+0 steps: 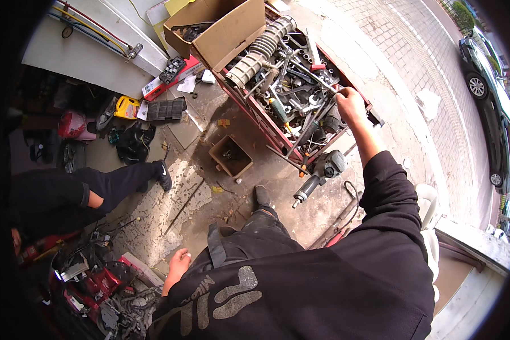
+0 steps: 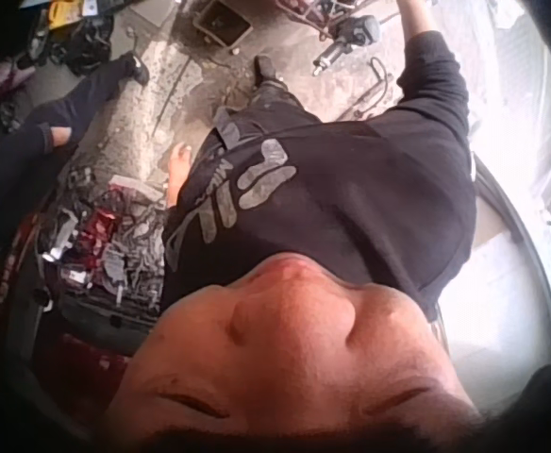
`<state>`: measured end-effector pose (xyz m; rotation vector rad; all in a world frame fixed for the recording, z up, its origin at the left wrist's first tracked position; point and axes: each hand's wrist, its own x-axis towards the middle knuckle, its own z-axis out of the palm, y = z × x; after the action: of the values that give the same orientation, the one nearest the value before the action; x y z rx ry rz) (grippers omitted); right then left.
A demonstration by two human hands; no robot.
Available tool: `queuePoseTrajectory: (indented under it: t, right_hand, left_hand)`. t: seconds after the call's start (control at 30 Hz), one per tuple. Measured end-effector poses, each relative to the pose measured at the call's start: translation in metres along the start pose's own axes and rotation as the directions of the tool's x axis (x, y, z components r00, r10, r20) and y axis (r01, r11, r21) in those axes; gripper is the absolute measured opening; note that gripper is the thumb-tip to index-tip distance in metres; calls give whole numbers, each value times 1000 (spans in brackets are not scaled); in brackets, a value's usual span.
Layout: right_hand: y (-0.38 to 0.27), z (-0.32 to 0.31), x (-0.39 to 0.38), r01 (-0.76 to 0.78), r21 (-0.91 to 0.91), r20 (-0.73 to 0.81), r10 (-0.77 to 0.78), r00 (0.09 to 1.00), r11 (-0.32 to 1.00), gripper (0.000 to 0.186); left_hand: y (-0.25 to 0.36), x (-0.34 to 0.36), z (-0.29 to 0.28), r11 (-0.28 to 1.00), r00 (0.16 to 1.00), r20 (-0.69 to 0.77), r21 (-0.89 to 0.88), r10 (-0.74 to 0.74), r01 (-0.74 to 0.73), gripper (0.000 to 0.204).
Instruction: The person works under the hood of a red car, manipulating hoses and connectors in the engine bay. They retrieve a flexible hose from a parts cart and install it into the engine, then walk around the garage to pick up a small box.
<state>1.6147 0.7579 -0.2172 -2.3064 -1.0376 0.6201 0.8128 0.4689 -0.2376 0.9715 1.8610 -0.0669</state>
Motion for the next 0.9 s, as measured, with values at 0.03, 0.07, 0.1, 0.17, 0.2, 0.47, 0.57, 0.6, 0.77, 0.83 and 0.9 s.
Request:
queuePoseTrajectory:
  t: [0.03,0.07,0.1,0.17,0.2,0.47,0.57,0.6,0.77,0.83,0.9]
  right_hand:
    - [7,-6,2,-26,-40,6,27,1000,999,34]
    - [11,-9,1,46,-85,36,-43,998,995,34]
    - [13,-11,-1,104,-135,63,-97,993,985,34]
    - [5,-4,-10,108,-100,159,-91,983,989,32]
    - [-5,0,-14,161,-145,157,-138,978,976,30]
    - [-243,101,-21,668,-51,106,-662,742,742,58]
    - [-347,145,-14,658,2,137,-652,746,753,71]
    - [-370,158,-13,580,-51,213,-558,802,813,75]
    - [-410,189,20,450,-167,314,-386,868,877,61]
    - [-406,191,30,512,-207,239,-465,853,833,52]
    - [-401,178,45,573,-168,165,-550,819,802,45]
  left_hand:
    - [-1,2,0,1000,1000,0,-14,-22,22,49]
    - [-4,3,0,1000,1000,-7,12,3,-2,49]
    - [-5,5,-1,999,1000,-9,34,0,1,49]
    - [-10,7,0,997,1000,-5,75,-31,31,50]
    - [-11,9,0,994,998,-5,89,-57,57,51]
    - [-20,4,11,996,996,-83,77,-44,51,50]
    - [-16,-5,18,999,993,-119,-37,-24,20,49]
    - [-17,-12,23,997,991,-134,-77,-22,11,48]
    - [-52,-37,47,979,970,-242,-187,31,-78,49]
    - [-85,-45,67,969,971,-233,-247,-54,-5,46]
    - [-121,-52,82,951,969,-178,-288,-170,114,45]
